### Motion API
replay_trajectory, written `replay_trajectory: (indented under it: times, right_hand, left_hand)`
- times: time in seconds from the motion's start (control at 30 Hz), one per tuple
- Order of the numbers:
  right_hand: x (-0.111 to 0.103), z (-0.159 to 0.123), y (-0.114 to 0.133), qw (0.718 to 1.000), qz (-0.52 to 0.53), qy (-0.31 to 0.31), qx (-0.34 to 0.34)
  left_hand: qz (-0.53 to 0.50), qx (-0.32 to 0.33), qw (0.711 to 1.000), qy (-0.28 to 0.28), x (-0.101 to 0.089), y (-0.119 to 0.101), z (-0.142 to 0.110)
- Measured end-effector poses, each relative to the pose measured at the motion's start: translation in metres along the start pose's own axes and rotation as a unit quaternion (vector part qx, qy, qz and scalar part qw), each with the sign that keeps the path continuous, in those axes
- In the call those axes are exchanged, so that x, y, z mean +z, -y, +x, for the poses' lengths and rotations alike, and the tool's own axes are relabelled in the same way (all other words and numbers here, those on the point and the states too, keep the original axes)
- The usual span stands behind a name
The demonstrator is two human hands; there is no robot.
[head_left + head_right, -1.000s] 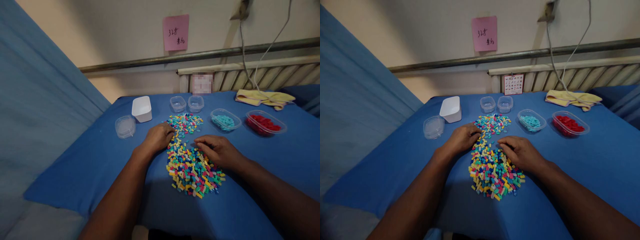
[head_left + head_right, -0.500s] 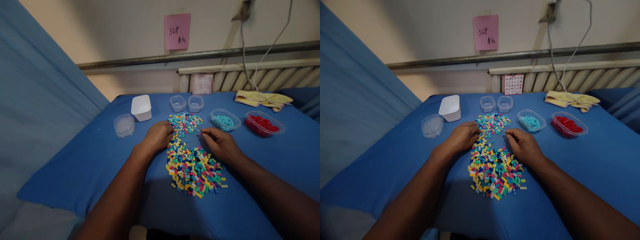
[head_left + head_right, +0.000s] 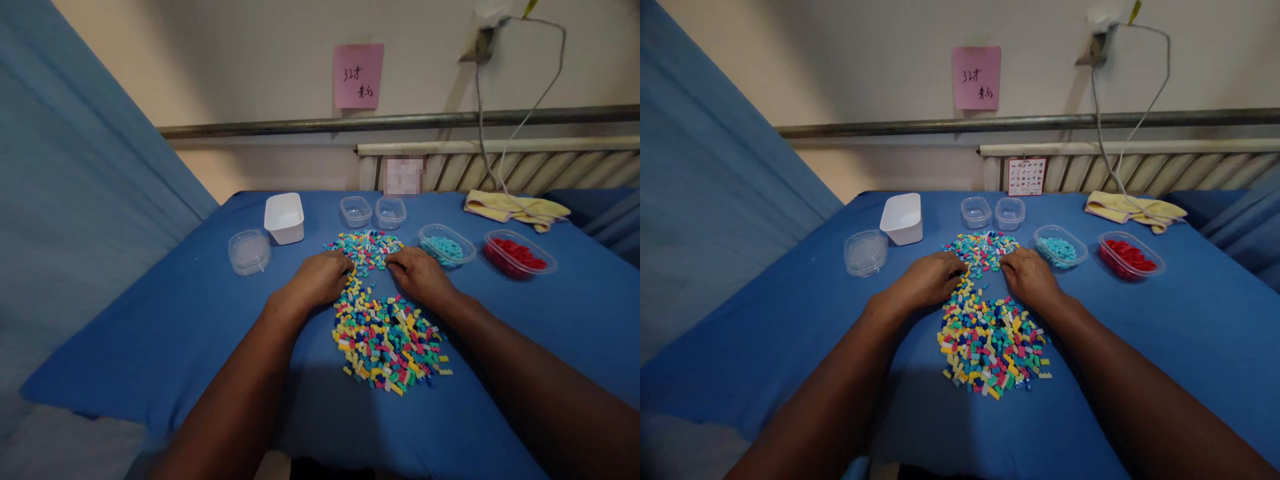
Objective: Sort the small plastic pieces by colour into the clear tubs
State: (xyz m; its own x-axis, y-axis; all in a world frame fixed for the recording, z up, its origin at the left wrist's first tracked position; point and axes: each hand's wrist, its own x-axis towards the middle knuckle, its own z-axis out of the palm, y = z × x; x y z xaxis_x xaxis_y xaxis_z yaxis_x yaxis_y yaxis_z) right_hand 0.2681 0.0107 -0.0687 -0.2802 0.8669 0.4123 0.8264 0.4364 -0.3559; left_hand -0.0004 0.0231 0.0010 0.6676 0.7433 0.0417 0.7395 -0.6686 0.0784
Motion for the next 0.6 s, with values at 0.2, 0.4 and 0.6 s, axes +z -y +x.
replay_trajectory:
  times: [0.2,0.4,0.6]
  right_hand:
    - [-0.008,0.0,0.007,0.997,-0.049,0.052,0.039]
    - [-0.013,0.009,0.01,0.992,-0.061,0.103,0.041]
    - [-0.016,-0.001,0.011,0.995,-0.058,0.078,0.028]
  left_hand:
    - [-0.028,0.002,0.999,0.015,-0.001,0.001,-0.002]
    - [-0.039,-0.004,0.999,0.012,0.003,0.0,0.0]
    - [-0.063,-0.003,0.998,0.009,0.002,0.003,-0.002]
